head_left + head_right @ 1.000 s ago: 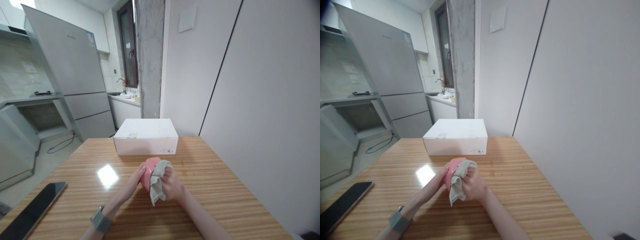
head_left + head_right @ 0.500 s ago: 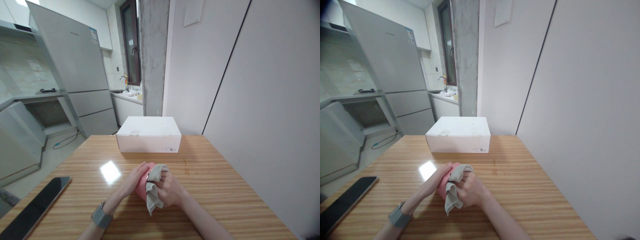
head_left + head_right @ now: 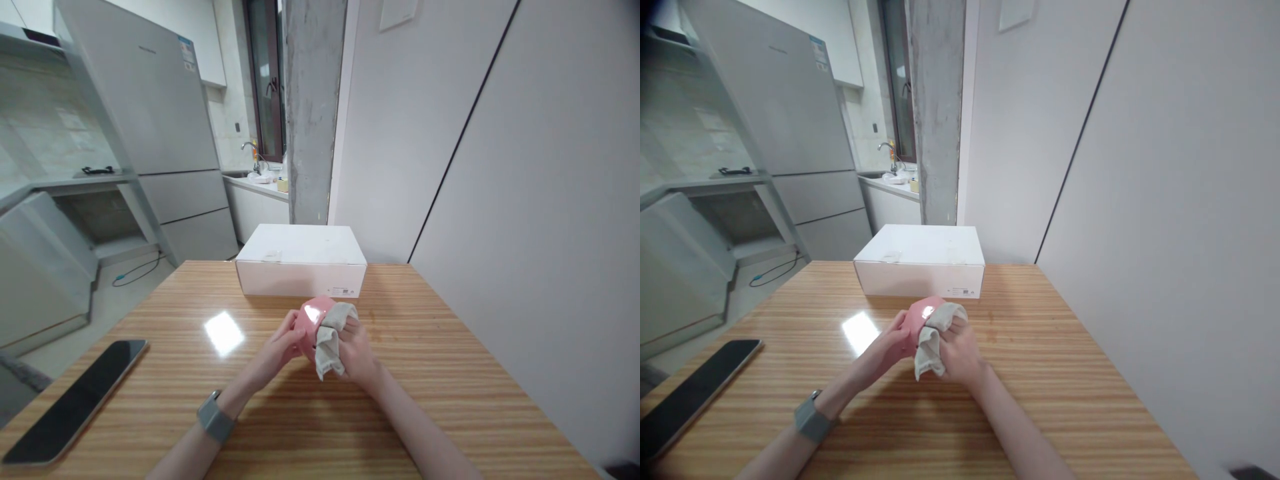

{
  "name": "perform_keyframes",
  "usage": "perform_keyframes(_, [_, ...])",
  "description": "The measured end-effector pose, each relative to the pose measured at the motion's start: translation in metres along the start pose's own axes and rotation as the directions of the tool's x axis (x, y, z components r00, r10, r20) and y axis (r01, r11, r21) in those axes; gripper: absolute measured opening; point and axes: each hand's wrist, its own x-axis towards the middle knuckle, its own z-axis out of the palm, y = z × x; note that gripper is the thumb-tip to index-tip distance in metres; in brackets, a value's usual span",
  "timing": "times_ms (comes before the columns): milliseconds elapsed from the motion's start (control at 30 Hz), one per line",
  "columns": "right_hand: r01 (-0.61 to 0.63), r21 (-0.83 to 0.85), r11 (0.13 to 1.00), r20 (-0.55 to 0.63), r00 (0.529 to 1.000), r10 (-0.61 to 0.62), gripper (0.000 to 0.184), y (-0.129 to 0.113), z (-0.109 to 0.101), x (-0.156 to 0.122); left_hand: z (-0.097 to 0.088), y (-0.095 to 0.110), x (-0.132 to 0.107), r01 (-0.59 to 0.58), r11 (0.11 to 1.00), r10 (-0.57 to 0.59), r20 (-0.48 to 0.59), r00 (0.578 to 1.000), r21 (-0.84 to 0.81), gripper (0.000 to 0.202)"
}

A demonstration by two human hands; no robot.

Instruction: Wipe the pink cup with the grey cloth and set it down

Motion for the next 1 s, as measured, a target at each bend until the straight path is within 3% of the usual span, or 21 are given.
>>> perform_keyframes(167, [0.218,-0.037,0.975,0.0,0.976,-0.218,0.022,-0.013,0.008,0.008,0.003,0.0,0.003,0.063,0.989,-0.072,-0.059,0.996,-0.136,0.047])
perform_keyframes(300, [0.255,-0.018,0.967,-0.002,0.967,-0.255,0.021,-0.018,0.014,0.007,-0.002,0.003,0.0,0.165,0.984,-0.172,-0.114,0.979,-0.066,0.041])
perform_keyframes(467, [0.241,-0.028,0.97,-0.043,0.969,-0.242,0.02,-0.011,0.011,0.001,-0.004,-0.006,0.002,-0.007,1.0,0.008,-0.132,0.991,0.008,0.04])
perform_keyframes(567, [0.189,-0.03,0.982,-0.06,0.98,-0.19,0.021,-0.004,0.011,-0.002,0.002,-0.009,0.002,-0.07,0.997,0.069,-0.074,0.995,-0.017,0.054])
perform_keyframes(667, [0.053,0.017,0.998,-0.071,0.996,-0.052,0.02,-0.001,0.013,-0.004,0.007,-0.005,-0.001,-0.099,0.994,0.099,-0.002,0.995,-0.033,0.071])
perform_keyframes(767, [-0.062,0.058,0.996,-0.083,0.994,0.067,0.021,-0.003,0.014,-0.003,0.006,-0.001,-0.005,-0.168,0.984,0.167,0.028,0.986,0.059,0.07])
perform_keyframes(900, [-0.113,0.077,0.991,-0.039,0.992,0.117,0.028,-0.003,0.009,-0.003,0.002,0.0,-0.004,-0.282,0.935,0.304,-0.075,0.95,0.215,0.053])
perform_keyframes(1000, [-0.203,0.156,0.967,0.043,0.979,0.199,0.042,0.002,0.005,-0.007,0.0,0.001,0.001,-0.314,0.942,0.33,-0.166,0.929,0.115,0.054])
